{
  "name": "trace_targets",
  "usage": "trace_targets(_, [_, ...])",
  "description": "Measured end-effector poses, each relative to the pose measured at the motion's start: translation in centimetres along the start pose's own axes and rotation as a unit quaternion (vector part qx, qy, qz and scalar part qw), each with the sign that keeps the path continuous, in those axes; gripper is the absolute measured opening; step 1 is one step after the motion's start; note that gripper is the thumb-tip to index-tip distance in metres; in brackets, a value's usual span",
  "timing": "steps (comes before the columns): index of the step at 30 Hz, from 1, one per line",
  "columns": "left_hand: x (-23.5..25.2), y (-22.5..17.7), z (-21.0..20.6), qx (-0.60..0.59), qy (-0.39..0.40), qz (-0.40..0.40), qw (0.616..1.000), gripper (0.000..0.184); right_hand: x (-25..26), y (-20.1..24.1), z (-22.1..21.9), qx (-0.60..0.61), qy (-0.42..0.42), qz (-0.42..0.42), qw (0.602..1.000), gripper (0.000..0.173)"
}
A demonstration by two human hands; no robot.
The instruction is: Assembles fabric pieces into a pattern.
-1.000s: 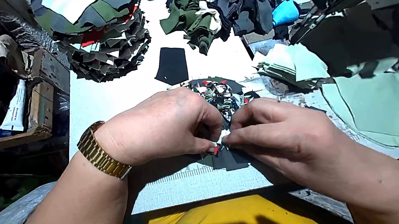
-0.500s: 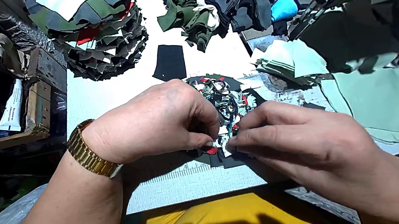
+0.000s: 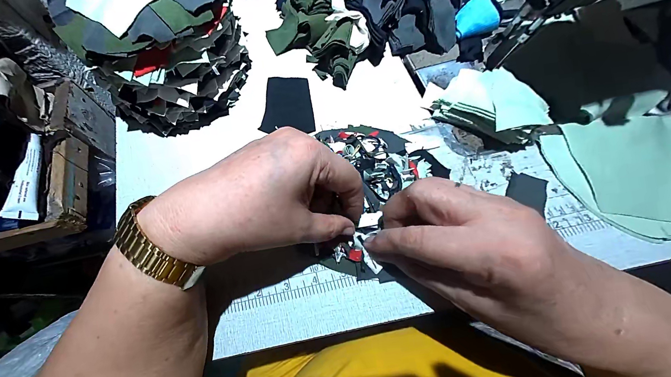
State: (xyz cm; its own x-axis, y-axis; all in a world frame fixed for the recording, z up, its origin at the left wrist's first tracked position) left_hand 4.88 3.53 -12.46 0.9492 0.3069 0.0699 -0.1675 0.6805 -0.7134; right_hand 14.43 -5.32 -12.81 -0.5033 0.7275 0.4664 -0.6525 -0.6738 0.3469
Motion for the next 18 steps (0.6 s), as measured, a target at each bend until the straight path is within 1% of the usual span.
trace_targets(2, [0.0, -0.3, 0.1, 0.0, -0.009, -0.01, 1.0, 0.005, 0.1, -0.4, 1.1, 0.018, -0.02, -0.019, 0.999, 0.016])
trace_targets(4, [0.2, -0.7, 0.1, 0.009, -0.018, -0.022, 1.0, 0.007, 0.2, -1.0, 2.2, -0.001, -0.03, -0.04, 0.999, 0.017])
trace_targets(6, [0.3, -0.8, 0.0, 0.025, -0.034, -0.022, 0.999, 0.013, 0.1, -1.9, 2.4, -0.047, -0.018, -0.07, 0.996, 0.02])
trace_targets(8, [0.5, -0.8, 0.0, 0.049, -0.047, -0.02, 0.997, 0.015, -0.2, -2.5, 1.9, -0.082, 0.005, -0.085, 0.993, 0.023])
trace_targets(11, [0.8, -0.7, -0.1, 0.103, -0.058, -0.011, 0.993, 0.013, -0.4, -2.2, 1.4, -0.081, 0.003, -0.075, 0.994, 0.017])
trace_targets(13, [0.9, -0.7, -0.4, 0.122, -0.054, -0.004, 0.991, 0.008, -0.3, -1.9, 1.7, -0.066, -0.006, -0.064, 0.996, 0.017])
trace_targets(16, [1.0, -1.1, -0.7, 0.125, -0.047, -0.017, 0.991, 0.006, -0.3, -1.5, 2.2, -0.038, 0.004, -0.054, 0.998, 0.016])
trace_targets(18, [1.0, -1.2, -0.8, 0.107, -0.038, -0.024, 0.993, 0.007, -0.5, -1.4, 1.7, -0.029, 0.034, -0.048, 0.998, 0.017])
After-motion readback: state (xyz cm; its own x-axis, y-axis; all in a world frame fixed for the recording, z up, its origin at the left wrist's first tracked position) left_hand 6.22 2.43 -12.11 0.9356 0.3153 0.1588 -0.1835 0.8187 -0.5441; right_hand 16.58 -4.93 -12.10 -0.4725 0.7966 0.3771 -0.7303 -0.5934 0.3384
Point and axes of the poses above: each hand's wrist, its own x-axis towards the middle knuckle, its own z-axis out of the back of the hand, y = z × x, the point moved 9 cm from there along x, towards the middle knuckle, and after that the axes turned 4 degrees about -x, right-handed, at the moved point
